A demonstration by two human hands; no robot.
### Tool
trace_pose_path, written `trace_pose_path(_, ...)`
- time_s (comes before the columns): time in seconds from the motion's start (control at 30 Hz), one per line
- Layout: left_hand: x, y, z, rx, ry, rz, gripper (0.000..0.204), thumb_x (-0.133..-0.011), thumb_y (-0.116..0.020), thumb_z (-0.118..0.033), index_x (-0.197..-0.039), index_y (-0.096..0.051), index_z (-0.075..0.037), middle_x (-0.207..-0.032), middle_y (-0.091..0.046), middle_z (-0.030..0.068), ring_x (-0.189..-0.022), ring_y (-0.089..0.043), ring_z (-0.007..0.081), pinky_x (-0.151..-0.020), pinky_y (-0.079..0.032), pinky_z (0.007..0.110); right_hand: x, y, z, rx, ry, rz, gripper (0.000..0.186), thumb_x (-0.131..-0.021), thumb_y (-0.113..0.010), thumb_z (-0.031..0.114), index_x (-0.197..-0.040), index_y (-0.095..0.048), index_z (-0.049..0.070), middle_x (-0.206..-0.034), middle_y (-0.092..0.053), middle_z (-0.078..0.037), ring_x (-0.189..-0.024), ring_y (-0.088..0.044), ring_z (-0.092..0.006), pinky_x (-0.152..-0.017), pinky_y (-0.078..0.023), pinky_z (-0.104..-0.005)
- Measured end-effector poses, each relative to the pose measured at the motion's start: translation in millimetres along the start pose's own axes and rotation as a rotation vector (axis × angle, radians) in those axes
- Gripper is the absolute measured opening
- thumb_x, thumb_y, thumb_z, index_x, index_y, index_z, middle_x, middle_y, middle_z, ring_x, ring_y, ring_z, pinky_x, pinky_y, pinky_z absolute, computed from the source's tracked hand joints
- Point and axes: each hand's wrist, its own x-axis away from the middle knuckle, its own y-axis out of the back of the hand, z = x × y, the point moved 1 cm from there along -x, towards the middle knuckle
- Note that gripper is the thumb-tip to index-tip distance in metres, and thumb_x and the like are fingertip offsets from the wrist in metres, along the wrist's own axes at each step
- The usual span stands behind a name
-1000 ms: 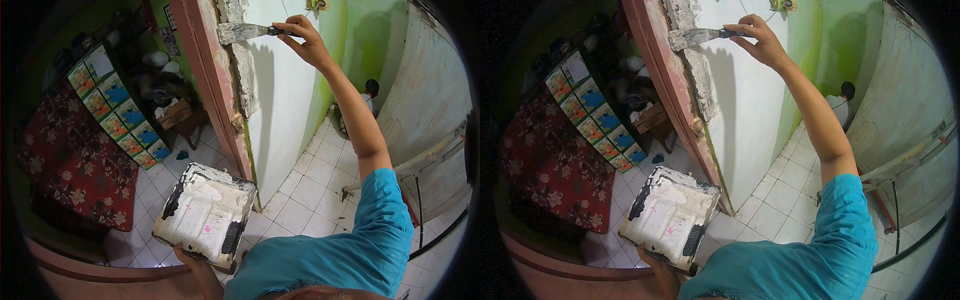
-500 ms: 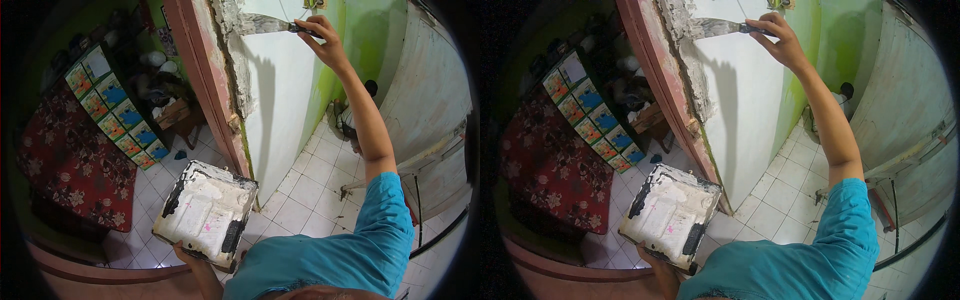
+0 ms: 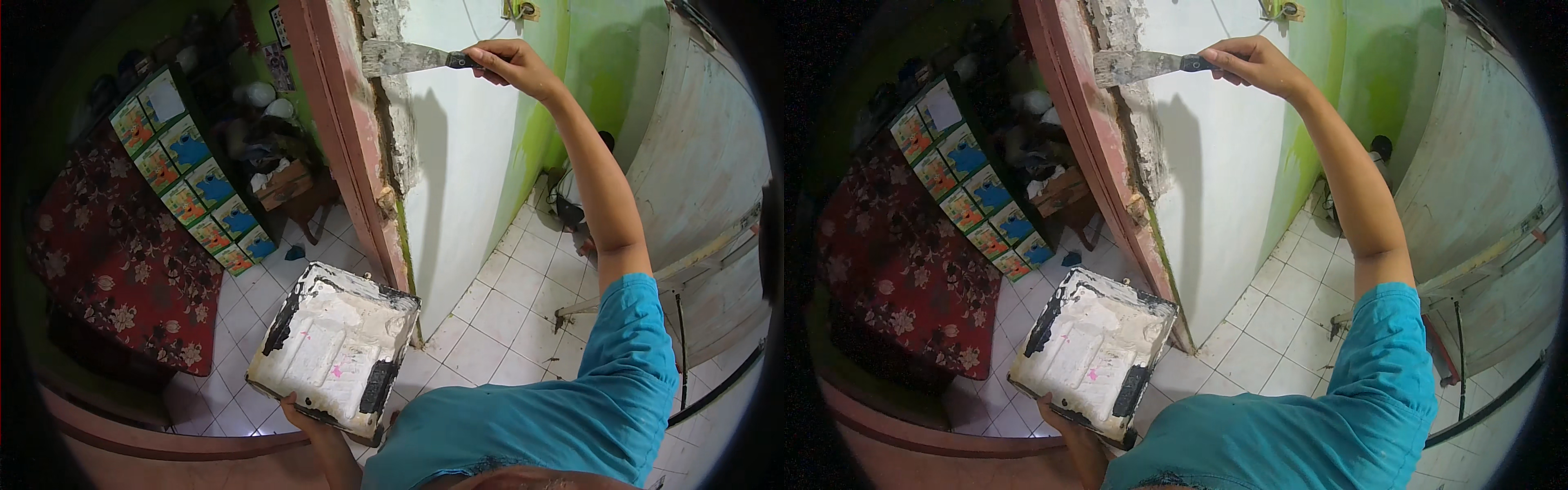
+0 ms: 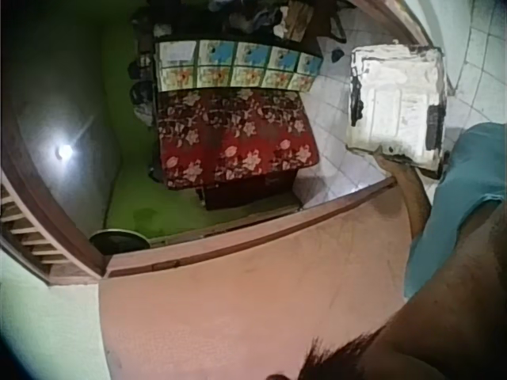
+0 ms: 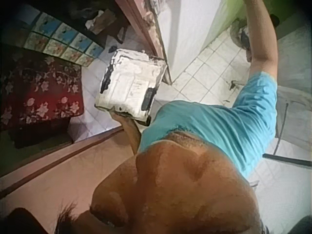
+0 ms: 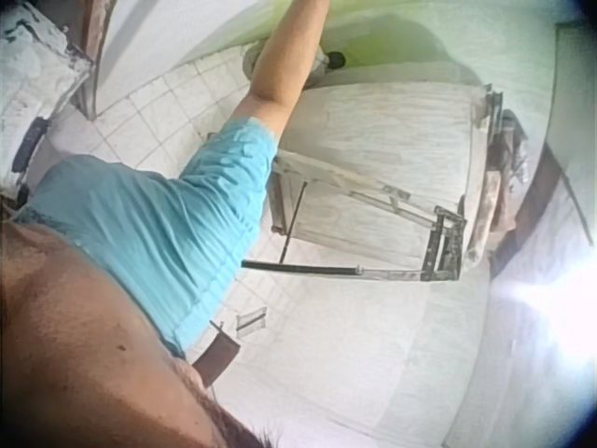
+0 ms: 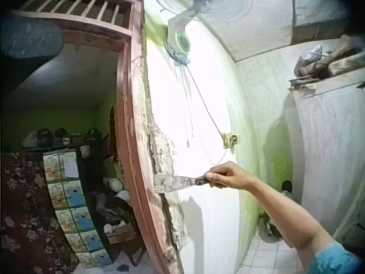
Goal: The person applies plaster to a wall edge using a putty knife while holding a plaster tray by hand, then walks through the house carrying the tools.
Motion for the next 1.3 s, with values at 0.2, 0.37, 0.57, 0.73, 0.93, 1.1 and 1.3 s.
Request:
trace_pose_path(0.2, -0.6, 4.1, 1.1, -0.014, 0.007, -0.020, 0.079, -0.074, -0.061, -0.032, -0.145, -0.042, -0.001, -0.135, -0.052, 0.0218, -0.124, -0.052, 0.0404, -0.104, -0.045, 0.050, -22.9, 7.4, -5.5, 0.144, 0.009, 0.017, 0.036, -0.105, -0.061, 0.038, -0.112, -0.076, 0.007, -0.076, -0.064, 0.004, -0.059, -0.049, -0.0022, -0.051, -0.038, -0.0205)
trace_pose_path(0.37, -2.9, 6.5, 6.2, -0.021, -0.020, 0.007, 0.079, -0.075, -0.061, -0.034, -0.145, -0.042, -0.002, -0.137, -0.051, 0.0202, -0.126, -0.051, 0.0393, -0.105, -0.044, 0.050, -26.4, 12.3, -1.7, 0.198, -0.007, 0.014, 0.037, -0.104, -0.062, 0.040, -0.111, -0.076, 0.007, -0.076, -0.064, 0.004, -0.060, -0.049, -0.0021, -0.051, -0.037, -0.0205)
trace_pose_path(0.57, -7.9, 12.9, 11.3, -0.032, 0.024, -0.022, 0.080, -0.076, -0.060, -0.034, -0.146, -0.042, -0.002, -0.139, -0.050, 0.0199, -0.127, -0.051, 0.0400, -0.105, -0.044, 0.050, -17.7, 22.8, -2.6, 0.201, 0.009, -0.060, 0.043, -0.100, -0.065, 0.048, -0.093, -0.077, 0.007, -0.069, -0.061, 0.003, -0.058, -0.048, -0.0041, -0.050, -0.036, -0.0220)
trace_pose_path(0.73, -15.3, 18.3, 8.3, -0.060, 0.023, -0.034, 0.080, -0.076, -0.059, -0.032, -0.147, -0.040, -0.001, -0.139, -0.051, 0.0216, -0.128, -0.051, 0.0414, -0.107, -0.044, 0.051, 4.3, 28.2, 9.5, 0.223, -0.105, -0.114, 0.036, -0.105, -0.061, 0.038, -0.110, -0.076, 0.006, -0.074, -0.061, 0.003, -0.059, -0.047, -0.0025, -0.052, -0.035, -0.0216)
trace_pose_path(0.93, -20.6, 14.5, -0.3, 0.025, 0.051, 0.045, 0.082, -0.074, -0.060, -0.029, -0.148, -0.039, 0.000, -0.140, -0.050, 0.0243, -0.128, -0.052, 0.0432, -0.107, -0.045, 0.053, 41.4, 0.8, 43.0, 0.113, -0.034, -0.237, 0.034, -0.107, -0.059, 0.035, -0.119, -0.073, 0.007, -0.075, -0.055, 0.006, -0.060, -0.045, -0.0010, -0.052, -0.033, -0.0196)
trace_pose_path(1.1, -25.8, 11.9, -14.3, 0.039, 0.122, 0.090, 0.084, -0.076, -0.059, -0.033, -0.151, -0.036, -0.001, -0.145, -0.047, 0.0242, -0.132, -0.049, 0.0438, -0.108, -0.045, 0.056, 61.9, -48.2, 92.9, 0.210, -0.121, -0.205, 0.041, -0.099, -0.070, 0.036, -0.129, -0.068, 0.007, -0.080, -0.056, 0.004, -0.073, -0.048, -0.0050, -0.064, -0.038, -0.0229)
trace_pose_path(1.3, -26.1, 2.1, -30.2, 0.075, 0.160, 0.128, 0.081, -0.079, -0.054, -0.035, -0.152, -0.036, -0.003, -0.147, -0.047, 0.0215, -0.135, -0.048, 0.0417, -0.110, -0.044, 0.055, 54.9, -83.5, 102.9, 0.415, -0.090, -0.138, 0.034, -0.100, -0.070, 0.029, -0.127, -0.069, 0.008, -0.075, -0.054, 0.005, -0.068, -0.042, -0.0049, -0.058, -0.033, -0.0243)
